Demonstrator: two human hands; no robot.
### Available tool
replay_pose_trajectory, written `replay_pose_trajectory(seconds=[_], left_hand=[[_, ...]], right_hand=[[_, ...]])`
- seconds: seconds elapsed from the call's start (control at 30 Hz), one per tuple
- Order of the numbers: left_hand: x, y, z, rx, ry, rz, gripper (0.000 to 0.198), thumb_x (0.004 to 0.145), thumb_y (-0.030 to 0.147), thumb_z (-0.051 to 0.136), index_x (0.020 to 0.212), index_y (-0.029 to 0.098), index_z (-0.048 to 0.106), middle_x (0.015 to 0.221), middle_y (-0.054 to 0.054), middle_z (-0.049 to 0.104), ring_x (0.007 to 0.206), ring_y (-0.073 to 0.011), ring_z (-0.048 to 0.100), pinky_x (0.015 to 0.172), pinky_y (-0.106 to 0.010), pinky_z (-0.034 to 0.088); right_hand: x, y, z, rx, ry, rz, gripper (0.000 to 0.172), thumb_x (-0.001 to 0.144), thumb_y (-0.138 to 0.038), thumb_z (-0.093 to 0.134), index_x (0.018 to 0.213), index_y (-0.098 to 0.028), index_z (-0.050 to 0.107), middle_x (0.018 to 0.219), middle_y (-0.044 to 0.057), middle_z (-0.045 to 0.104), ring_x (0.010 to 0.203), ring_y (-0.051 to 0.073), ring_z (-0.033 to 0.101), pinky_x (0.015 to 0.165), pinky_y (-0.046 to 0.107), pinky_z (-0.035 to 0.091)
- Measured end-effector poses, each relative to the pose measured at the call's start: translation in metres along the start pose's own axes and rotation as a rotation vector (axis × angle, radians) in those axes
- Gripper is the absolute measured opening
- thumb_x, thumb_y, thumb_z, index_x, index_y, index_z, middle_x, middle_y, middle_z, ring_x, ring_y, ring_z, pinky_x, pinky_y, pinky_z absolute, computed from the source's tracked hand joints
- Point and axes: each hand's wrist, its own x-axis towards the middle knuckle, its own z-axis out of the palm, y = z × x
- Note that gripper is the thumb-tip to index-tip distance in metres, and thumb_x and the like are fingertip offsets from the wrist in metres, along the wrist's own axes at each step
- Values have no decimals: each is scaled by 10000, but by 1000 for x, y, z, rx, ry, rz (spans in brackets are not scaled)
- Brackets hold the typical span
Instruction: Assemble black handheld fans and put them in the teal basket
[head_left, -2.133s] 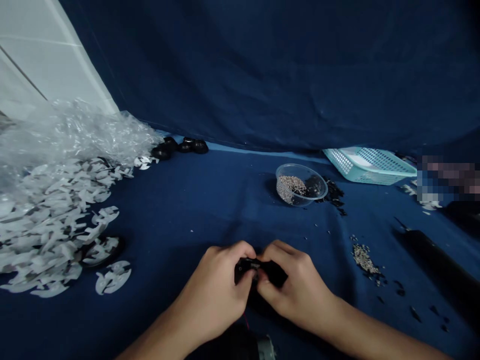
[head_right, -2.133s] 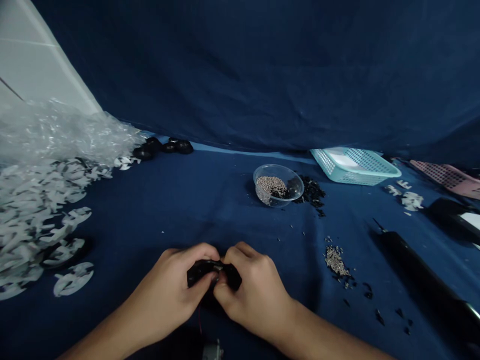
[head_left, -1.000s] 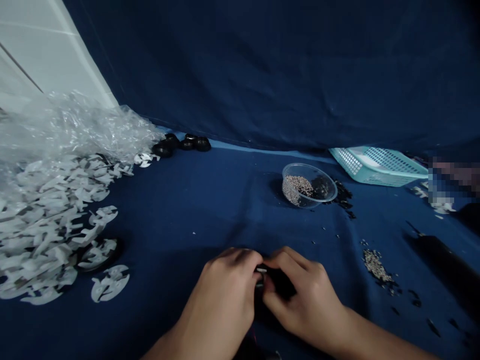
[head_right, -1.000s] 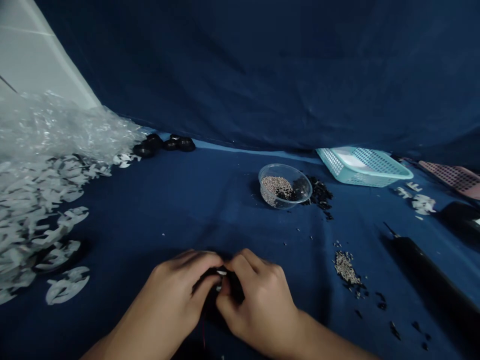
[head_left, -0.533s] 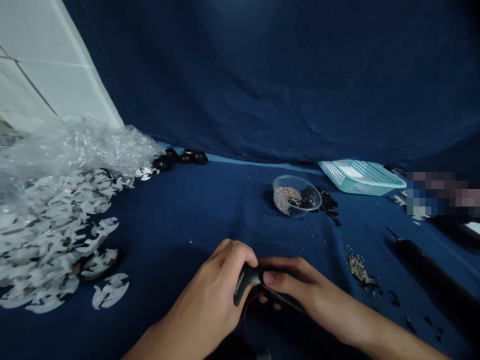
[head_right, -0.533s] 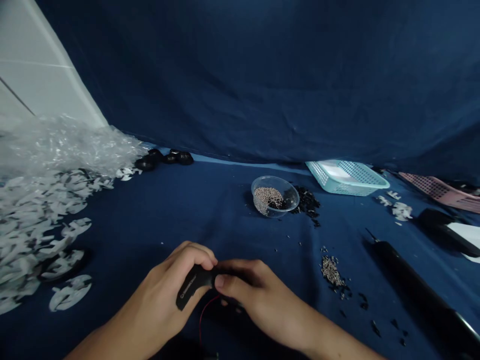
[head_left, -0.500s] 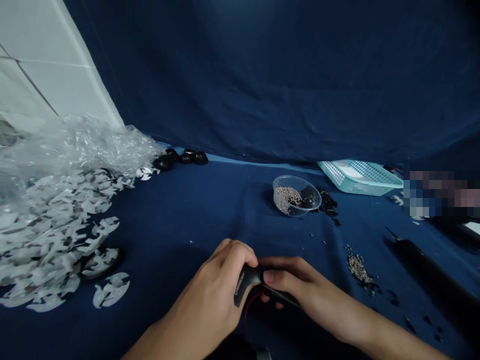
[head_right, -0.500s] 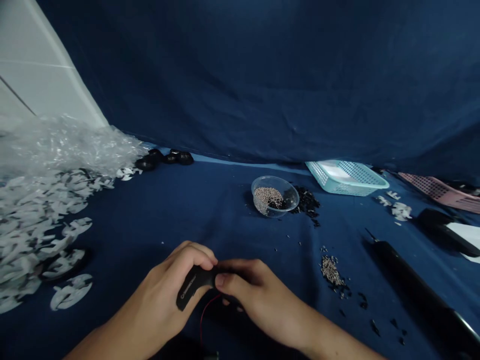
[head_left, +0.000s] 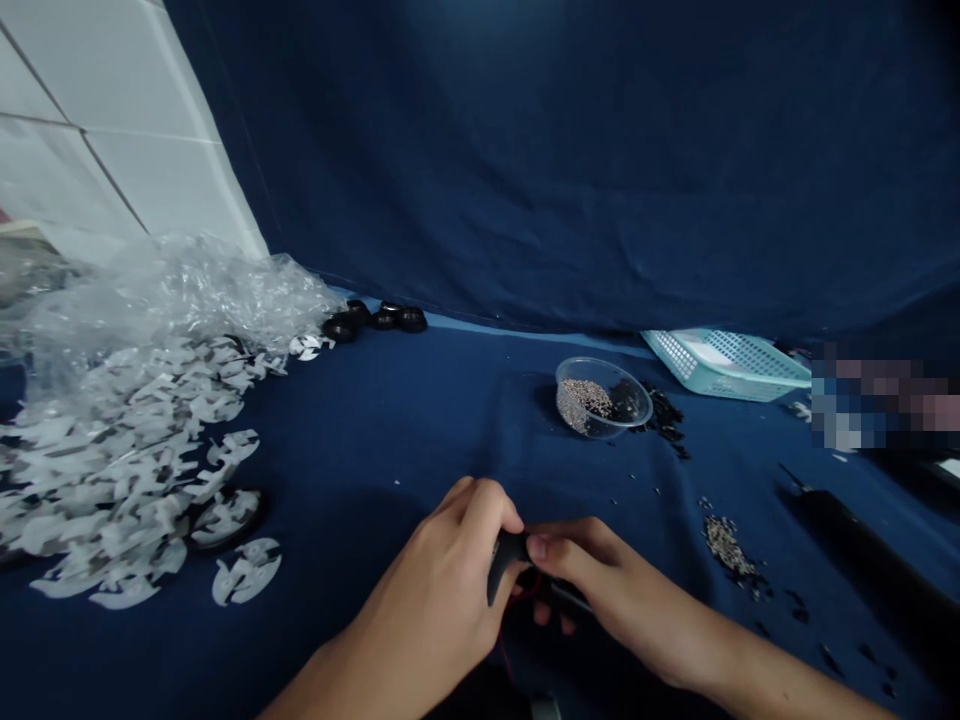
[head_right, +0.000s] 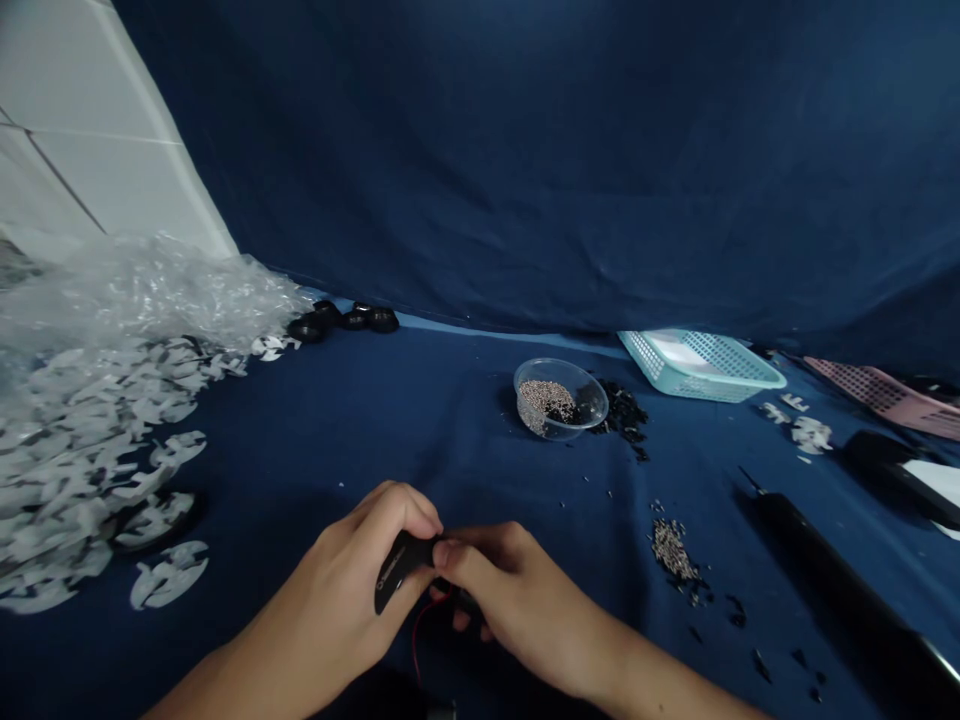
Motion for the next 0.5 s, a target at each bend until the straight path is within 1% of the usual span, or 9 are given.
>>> replay_pose_trajectory(seconds=[0.1,0.23,0.3,0.4,0.5], left_hand=[[0,0,0,9,-4,-7,228,815,41,494,932,230,440,953,-21,554,871,-191,606,748,-364,504],[1,-1,2,17,-12,-32,227,808,48,506,923,231,438,954,-23,566,882,-193,610,758,-360,501],[3,-2,3,17,-21,-50,233,800,46,510,923,231,440,960,-25,575,893,-194,615,767,-359,501],[6,-3,3,14,-25,-70,225,794,60,520,919,232,445,959,-25,589,890,-192,622,765,-352,501],[8,-3,0,5,-11,-106,193,801,83,518,902,233,448,938,-21,601,840,-181,636,731,-333,505]], right_hand=[[3,-3,1,-11,-3,25,365,865,-481,559,801,-145,686,742,13,625,645,111,570,563,224,440],[6,-7,2,-7,9,71,305,863,-392,524,820,-130,673,709,11,625,589,113,558,517,227,417],[7,-8,2,6,7,88,297,860,-364,496,792,-128,663,687,8,614,585,118,562,510,229,413],[8,-9,0,42,-7,103,296,850,-358,492,730,-132,642,679,9,613,575,113,557,509,222,409],[8,-12,-5,108,-72,117,334,845,-404,497,773,-123,664,704,36,643,593,119,574,526,223,422]])
